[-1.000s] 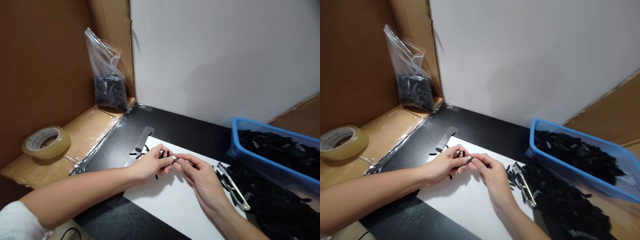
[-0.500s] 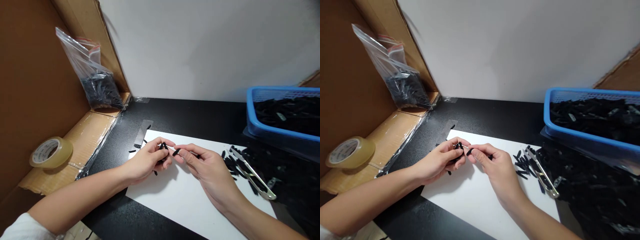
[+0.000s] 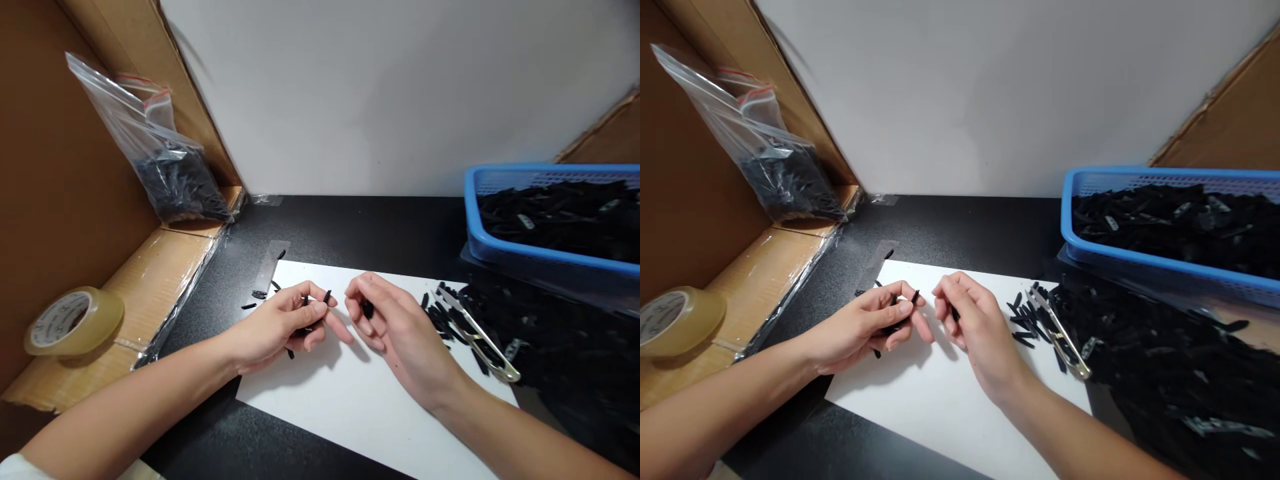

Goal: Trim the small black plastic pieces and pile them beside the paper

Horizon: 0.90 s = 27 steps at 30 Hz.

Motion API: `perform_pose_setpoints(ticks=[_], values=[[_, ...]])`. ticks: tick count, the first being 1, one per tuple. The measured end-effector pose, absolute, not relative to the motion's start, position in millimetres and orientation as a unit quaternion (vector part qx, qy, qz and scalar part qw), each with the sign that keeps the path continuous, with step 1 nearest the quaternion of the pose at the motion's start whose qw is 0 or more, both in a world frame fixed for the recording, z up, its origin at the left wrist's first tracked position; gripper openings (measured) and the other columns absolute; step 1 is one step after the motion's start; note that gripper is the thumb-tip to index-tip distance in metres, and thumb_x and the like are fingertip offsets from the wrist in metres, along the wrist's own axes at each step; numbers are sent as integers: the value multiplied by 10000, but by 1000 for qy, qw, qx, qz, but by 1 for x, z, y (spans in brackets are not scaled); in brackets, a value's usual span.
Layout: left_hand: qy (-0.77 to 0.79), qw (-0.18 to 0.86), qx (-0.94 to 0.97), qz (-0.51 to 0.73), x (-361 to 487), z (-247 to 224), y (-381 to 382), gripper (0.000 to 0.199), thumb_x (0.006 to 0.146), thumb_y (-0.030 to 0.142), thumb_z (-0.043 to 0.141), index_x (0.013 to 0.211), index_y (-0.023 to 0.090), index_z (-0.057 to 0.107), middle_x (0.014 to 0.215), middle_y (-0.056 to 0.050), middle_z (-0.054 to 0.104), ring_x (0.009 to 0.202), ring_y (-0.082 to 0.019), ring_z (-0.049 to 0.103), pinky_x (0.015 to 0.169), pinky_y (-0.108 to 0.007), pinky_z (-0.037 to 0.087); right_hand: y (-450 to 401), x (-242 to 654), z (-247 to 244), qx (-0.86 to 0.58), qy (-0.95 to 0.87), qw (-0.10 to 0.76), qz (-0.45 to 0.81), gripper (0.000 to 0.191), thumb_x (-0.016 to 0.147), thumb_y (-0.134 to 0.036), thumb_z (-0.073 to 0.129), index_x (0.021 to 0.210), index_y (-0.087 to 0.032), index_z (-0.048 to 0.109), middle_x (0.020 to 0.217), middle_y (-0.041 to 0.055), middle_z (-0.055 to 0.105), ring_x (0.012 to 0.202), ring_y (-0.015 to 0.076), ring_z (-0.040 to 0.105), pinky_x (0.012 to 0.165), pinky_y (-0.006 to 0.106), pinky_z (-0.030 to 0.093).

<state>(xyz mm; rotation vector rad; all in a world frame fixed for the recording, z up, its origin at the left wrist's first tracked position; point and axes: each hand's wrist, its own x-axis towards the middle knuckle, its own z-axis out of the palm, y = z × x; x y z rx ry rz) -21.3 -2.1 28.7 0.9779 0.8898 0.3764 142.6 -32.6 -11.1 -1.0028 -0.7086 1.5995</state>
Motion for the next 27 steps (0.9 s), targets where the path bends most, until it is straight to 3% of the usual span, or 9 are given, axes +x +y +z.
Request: perform_pose_setpoints(ticks=[3,8,14,19,23,25,27], values=[[411,770,457,170,-22,28,-2,184,900,330,547,834,188,452,781,-68,701,495,-59,372,442,-227,140,-32,142,-13,-445,-346,504,655,307,805,-493,632,826,-187,639,519,-66,359,434,78,211,394,240,141],[416,753,480,172,-21,27,-2,243,870,381,587,801,197,443,749,-65,716,481,-62,353,438,-228,153,-31,142,-14,-449,-388,487,641,288,807,-475,641,788,-189,672,474,-80,297,425,77,159,420,263,137],[415,750,490,160,-22,26,-4,252,865,401,588,813,184,473,747,-56,709,491,-63,351,446,-231,158,-31,141,-15,-456,-428,485,612,243,765,-407,695,827,-172,688,499,-73,360,455,88,278,444,248,210],[405,745,510,145,-22,26,-8,244,880,407,568,846,180,485,699,-20,671,505,-66,336,458,-231,168,-33,140,-9,-500,-531,484,483,202,798,-359,651,718,-176,625,514,-68,405,488,96,345,486,235,283],[390,757,506,139,-21,32,-12,262,901,399,541,788,202,411,801,-54,721,522,-68,338,476,-241,184,-25,150,-8,-537,-511,537,403,338,875,-441,527,651,-189,551,508,-58,397,460,98,325,445,231,255],[387,759,505,141,-22,35,-13,261,908,387,533,780,202,401,835,-59,726,532,-68,343,482,-244,188,-19,155,-10,-539,-443,571,432,464,877,-539,482,560,-202,446,465,-76,303,419,86,244,401,226,200],[390,757,504,147,-24,36,-13,250,908,381,535,792,201,407,838,-50,722,532,-66,341,482,-247,173,-17,156,-12,-512,-391,585,493,470,863,-568,495,573,-201,443,456,-92,268,401,74,189,378,216,153]])
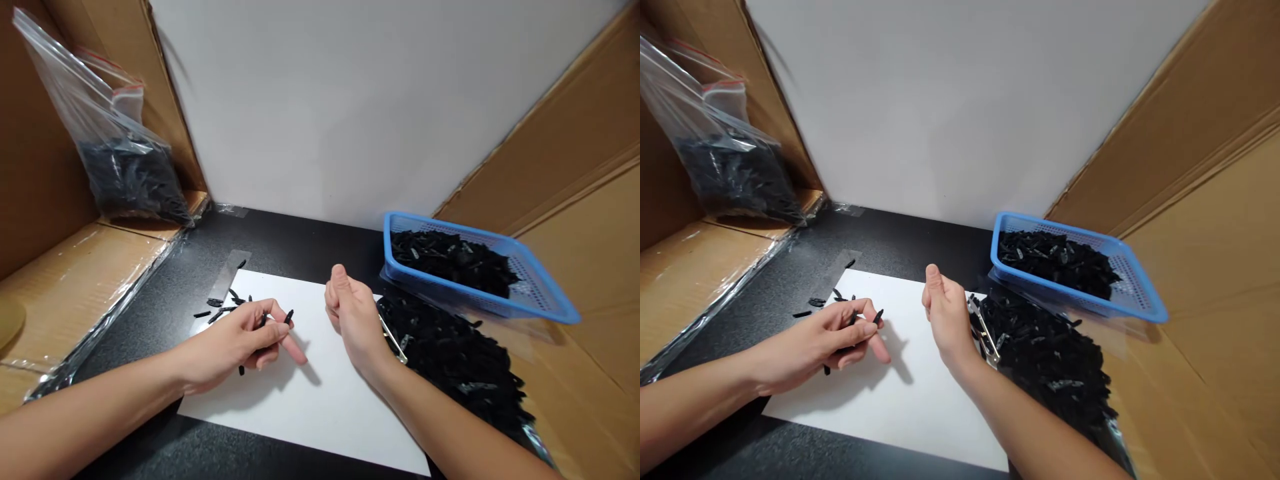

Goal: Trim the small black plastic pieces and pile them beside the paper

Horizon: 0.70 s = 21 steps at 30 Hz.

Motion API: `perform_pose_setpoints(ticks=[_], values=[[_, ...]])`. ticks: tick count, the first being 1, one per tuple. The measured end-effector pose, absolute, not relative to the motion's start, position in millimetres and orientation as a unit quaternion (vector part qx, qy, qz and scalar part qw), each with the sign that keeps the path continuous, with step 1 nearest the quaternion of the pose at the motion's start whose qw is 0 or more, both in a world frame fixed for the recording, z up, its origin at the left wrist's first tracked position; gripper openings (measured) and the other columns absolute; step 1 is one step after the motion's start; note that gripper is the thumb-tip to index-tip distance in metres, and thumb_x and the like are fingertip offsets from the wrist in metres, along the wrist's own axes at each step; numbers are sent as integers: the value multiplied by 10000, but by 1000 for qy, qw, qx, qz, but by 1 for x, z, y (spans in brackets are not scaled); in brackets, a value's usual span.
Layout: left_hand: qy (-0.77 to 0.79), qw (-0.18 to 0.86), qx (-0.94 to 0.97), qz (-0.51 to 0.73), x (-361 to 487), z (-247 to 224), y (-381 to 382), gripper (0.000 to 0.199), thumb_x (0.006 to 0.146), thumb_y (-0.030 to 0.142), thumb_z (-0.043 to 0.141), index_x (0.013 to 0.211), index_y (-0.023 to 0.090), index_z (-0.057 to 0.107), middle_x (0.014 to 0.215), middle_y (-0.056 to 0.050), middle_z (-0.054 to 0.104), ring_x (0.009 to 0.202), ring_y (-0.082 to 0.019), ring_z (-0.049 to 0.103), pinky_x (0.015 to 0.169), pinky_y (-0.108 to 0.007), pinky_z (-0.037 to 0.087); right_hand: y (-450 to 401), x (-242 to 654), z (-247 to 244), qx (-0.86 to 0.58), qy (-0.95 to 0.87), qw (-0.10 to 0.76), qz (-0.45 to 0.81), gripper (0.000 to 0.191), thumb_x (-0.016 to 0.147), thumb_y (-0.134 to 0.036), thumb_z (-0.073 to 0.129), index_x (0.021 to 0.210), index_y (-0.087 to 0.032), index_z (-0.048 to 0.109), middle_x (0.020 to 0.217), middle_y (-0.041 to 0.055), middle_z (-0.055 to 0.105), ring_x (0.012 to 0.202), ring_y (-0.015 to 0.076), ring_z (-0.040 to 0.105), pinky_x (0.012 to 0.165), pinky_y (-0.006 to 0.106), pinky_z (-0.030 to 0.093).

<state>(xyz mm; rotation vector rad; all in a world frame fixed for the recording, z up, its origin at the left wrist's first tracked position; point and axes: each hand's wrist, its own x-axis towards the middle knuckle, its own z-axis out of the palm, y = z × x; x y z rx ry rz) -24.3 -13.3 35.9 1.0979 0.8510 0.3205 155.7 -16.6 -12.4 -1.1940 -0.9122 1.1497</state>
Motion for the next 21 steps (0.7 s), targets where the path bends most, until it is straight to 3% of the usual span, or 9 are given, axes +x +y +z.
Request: perform_pose_setpoints(ticks=[3,5,11,14,17,21], values=[[393,754,503,154,-27,35,-12,251,902,398,541,811,200,416,829,-38,716,524,-63,337,481,-251,152,-21,148,-12,-451,-365,557,594,299,831,-492,600,843,-193,596,512,-92,377,394,58,171,366,197,118],[396,748,509,157,-27,34,-11,259,894,415,548,819,196,431,815,-31,709,519,-62,334,480,-251,150,-26,141,-11,-428,-372,523,636,310,814,-475,632,929,-187,636,560,-76,425,398,48,174,363,196,102],[414,735,512,163,-26,32,-8,247,870,400,568,808,192,452,738,-11,674,523,-72,327,482,-254,149,-32,135,-10,-418,-367,498,665,261,710,-394,766,772,-147,710,578,-49,436,440,39,246,385,198,136],[418,745,488,177,-27,33,-7,75,843,218,547,843,184,481,787,-7,657,551,-76,320,494,-258,143,-29,138,-10,-390,-322,505,699,288,697,-393,776,810,-132,732,578,-47,431,441,27,220,391,195,128],[424,746,476,193,-28,32,-7,175,776,100,518,929,184,513,694,35,573,573,-87,319,515,-260,168,-26,140,-12,-360,-303,507,722,290,709,-377,772,854,-128,735,549,-57,421,418,11,153,379,191,94],[424,737,488,199,-30,28,-7,187,823,166,527,1010,184,523,617,55,502,598,-100,352,554,-258,216,-24,142,-16,-334,-284,515,737,246,714,-335,779,866,-147,740,550,-56,418,420,11,159,370,172,104]])
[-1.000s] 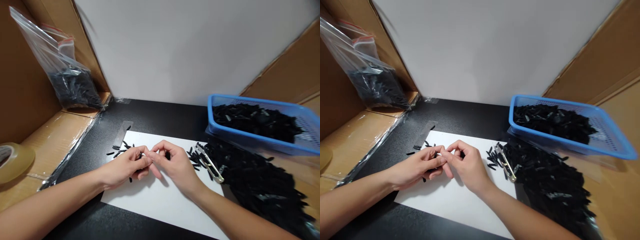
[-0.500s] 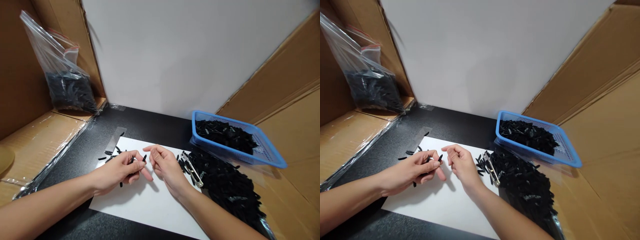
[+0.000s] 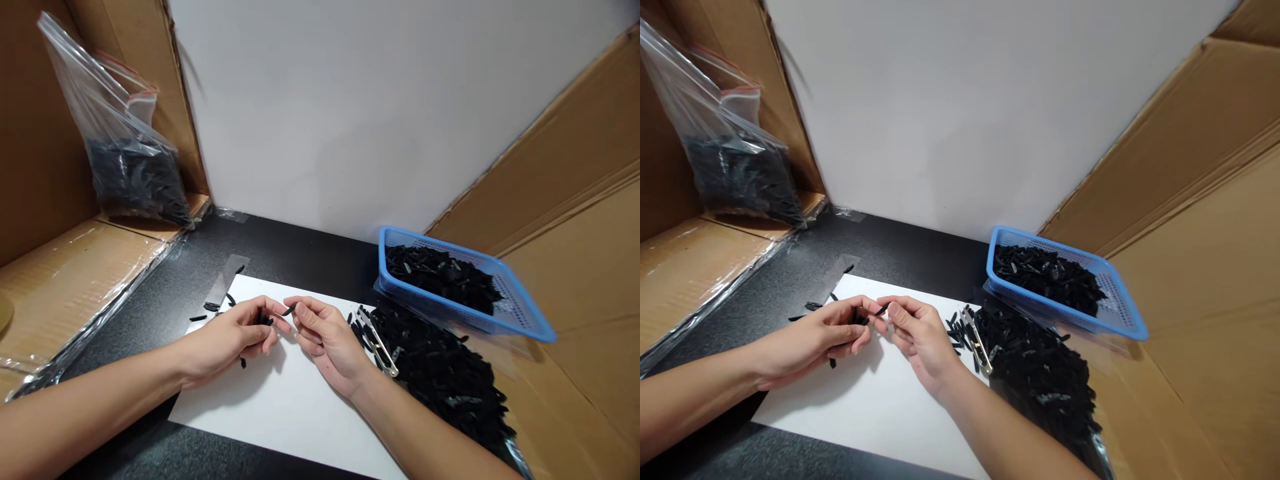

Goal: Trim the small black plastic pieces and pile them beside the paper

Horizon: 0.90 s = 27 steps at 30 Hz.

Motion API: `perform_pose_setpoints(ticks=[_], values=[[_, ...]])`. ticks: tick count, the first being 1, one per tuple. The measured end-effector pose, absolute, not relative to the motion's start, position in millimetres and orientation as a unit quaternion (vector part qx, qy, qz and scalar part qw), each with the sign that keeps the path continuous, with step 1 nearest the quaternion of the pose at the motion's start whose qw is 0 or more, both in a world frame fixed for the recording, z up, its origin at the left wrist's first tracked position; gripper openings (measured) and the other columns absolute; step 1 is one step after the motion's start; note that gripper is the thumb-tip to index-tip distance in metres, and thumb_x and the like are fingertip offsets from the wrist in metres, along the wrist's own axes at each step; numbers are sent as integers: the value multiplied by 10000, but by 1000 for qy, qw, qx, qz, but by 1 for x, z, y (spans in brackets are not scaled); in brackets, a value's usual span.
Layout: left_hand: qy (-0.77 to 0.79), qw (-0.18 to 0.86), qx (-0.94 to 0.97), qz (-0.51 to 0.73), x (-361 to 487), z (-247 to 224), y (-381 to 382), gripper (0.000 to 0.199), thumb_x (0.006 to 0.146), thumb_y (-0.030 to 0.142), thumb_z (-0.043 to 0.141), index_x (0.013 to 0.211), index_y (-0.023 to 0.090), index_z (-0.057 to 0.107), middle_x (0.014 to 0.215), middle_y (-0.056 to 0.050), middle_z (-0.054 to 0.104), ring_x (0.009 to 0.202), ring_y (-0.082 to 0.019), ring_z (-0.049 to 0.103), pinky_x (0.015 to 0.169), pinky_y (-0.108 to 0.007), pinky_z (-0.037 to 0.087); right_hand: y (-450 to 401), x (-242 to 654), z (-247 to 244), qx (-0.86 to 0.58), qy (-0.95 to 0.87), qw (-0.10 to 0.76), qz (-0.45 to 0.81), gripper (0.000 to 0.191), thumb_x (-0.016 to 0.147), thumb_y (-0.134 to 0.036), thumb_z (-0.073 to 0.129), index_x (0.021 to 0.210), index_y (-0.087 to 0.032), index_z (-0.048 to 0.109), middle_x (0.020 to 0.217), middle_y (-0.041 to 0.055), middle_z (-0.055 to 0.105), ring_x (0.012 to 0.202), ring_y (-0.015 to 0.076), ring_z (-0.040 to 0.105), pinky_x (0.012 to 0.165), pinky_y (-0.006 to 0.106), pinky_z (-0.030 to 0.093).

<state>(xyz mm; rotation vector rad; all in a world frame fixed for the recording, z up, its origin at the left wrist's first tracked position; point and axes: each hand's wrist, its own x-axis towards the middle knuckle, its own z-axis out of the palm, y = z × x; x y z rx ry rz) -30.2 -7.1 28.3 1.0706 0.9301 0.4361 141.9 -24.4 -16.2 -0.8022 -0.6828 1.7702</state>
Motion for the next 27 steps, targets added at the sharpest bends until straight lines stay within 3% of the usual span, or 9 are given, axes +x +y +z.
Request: perform_pose_setpoints(ticks=[6,11,16,19,24,27], values=[[413,746,483,199,-31,27,-9,209,883,277,528,1076,222,471,808,7,626,578,-87,411,544,-252,220,-25,142,-18,-338,-282,519,733,231,716,-324,776,858,-145,744,648,-13,499,430,12,175,368,177,112],[419,730,504,194,-31,26,-8,202,872,382,551,912,211,450,834,-6,653,532,-75,372,505,-245,197,-25,140,-17,-347,-267,523,731,244,702,-320,781,857,-138,730,621,-31,460,446,30,156,369,175,125],[424,695,550,186,-31,28,-7,238,807,402,628,787,187,529,663,43,554,524,-78,314,486,-234,196,-26,138,-13,-329,-254,530,739,172,752,-319,706,746,-153,661,655,-16,503,448,44,244,371,170,157],[433,686,551,197,-30,29,-6,204,782,367,649,764,176,577,612,52,514,516,-78,295,483,-234,189,-29,135,-12,-344,-271,526,729,300,802,-421,636,659,-162,583,645,-6,526,454,60,305,365,176,167],[437,689,535,218,-30,24,-6,165,743,312,676,752,173,589,623,48,545,511,-74,302,479,-230,188,-32,129,-15,-421,-353,492,676,286,752,-429,728,825,-174,621,557,-54,495,408,39,246,361,176,118],[439,686,538,220,-32,22,-6,162,737,293,682,710,170,580,594,55,545,486,-67,290,469,-230,176,-32,128,-15,-439,-377,497,646,272,697,-384,784,782,-162,651,569,-46,514,405,34,273,357,186,131]])
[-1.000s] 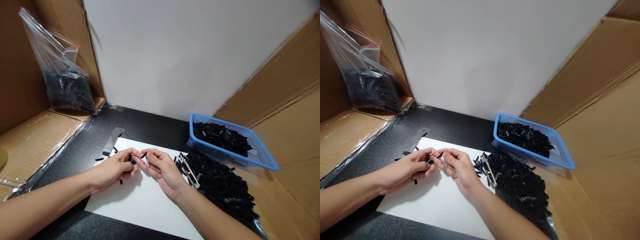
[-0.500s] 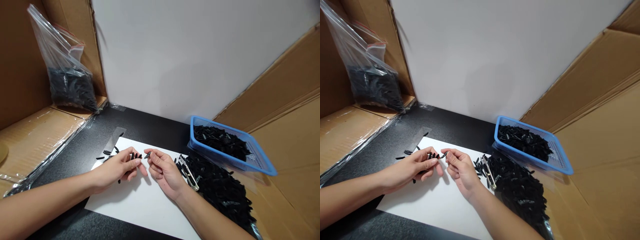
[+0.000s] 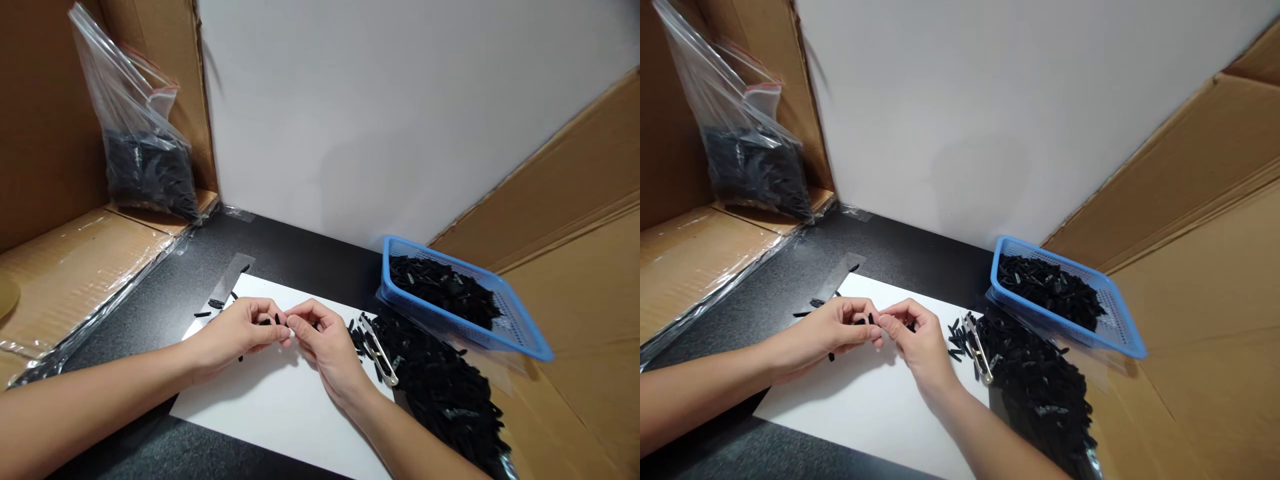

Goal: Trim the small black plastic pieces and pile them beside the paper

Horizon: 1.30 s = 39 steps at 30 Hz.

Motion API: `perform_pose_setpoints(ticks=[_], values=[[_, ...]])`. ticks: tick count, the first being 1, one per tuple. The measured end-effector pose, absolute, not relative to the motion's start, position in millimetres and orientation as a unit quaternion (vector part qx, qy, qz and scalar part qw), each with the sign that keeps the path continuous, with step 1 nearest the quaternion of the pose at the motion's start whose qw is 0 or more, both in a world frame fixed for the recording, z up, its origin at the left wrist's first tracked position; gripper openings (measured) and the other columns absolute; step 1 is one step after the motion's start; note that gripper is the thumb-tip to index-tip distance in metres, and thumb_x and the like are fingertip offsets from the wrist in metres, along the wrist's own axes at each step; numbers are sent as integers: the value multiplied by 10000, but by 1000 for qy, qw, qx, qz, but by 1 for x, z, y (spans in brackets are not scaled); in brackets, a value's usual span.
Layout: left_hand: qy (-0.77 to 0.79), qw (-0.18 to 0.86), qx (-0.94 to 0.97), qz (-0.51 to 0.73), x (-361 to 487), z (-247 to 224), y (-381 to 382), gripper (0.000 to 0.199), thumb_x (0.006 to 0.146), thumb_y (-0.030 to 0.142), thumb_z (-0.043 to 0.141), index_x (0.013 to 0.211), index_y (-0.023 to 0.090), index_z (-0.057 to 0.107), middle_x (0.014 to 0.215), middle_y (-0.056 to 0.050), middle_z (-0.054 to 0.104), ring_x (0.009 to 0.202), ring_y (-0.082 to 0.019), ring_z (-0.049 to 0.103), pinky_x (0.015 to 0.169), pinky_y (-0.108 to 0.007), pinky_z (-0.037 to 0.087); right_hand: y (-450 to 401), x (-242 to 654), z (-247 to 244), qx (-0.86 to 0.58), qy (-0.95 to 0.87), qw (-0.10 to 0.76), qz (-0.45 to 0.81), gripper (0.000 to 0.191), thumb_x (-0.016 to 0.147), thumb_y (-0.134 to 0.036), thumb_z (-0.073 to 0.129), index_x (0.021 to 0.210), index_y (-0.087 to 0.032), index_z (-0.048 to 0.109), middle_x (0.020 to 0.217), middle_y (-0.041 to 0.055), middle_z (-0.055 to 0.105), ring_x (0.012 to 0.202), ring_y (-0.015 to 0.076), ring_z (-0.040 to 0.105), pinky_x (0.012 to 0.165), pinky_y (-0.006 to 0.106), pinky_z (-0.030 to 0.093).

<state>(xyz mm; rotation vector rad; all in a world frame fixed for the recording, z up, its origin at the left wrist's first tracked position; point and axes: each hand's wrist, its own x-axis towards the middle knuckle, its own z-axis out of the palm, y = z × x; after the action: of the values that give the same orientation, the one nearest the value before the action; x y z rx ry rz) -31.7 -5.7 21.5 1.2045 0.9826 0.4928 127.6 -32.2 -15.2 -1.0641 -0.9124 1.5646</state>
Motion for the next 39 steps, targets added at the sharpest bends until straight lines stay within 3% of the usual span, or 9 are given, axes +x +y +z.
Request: perform_pose_setpoints(ticks=[8,16,25,32,39], values=[[417,715,514,224,-34,19,-2,208,792,359,653,885,173,634,749,4,655,538,-77,343,489,-224,193,-33,133,-6,-418,-282,504,701,271,665,-350,799,798,-136,701,574,-47,489,399,8,171,364,183,91],[447,722,472,235,-32,23,-4,330,816,468,597,923,165,674,707,-4,633,532,-97,302,502,-252,163,-36,142,16,-400,-288,507,707,248,707,-321,767,848,-128,701,624,-26,521,419,13,160,356,162,95],[437,718,494,223,-32,21,-5,323,825,431,593,962,157,692,733,-14,640,542,-103,312,528,-256,199,-63,173,42,-451,-281,513,674,249,726,-344,762,832,-142,662,494,-113,230,453,47,73,361,158,88],[408,737,500,203,-35,22,-7,364,800,390,643,1096,180,608,855,-35,680,567,-100,370,553,-254,233,-102,176,41,-486,-246,513,664,284,721,-396,760,808,-133,693,504,-94,238,458,55,74,367,187,87],[404,739,500,200,-34,27,-8,266,765,400,677,820,192,520,823,-14,700,546,-89,324,519,-248,176,-108,168,29,-481,-215,516,675,287,695,-369,786,826,-121,724,509,-96,238,458,49,89,376,183,91]])
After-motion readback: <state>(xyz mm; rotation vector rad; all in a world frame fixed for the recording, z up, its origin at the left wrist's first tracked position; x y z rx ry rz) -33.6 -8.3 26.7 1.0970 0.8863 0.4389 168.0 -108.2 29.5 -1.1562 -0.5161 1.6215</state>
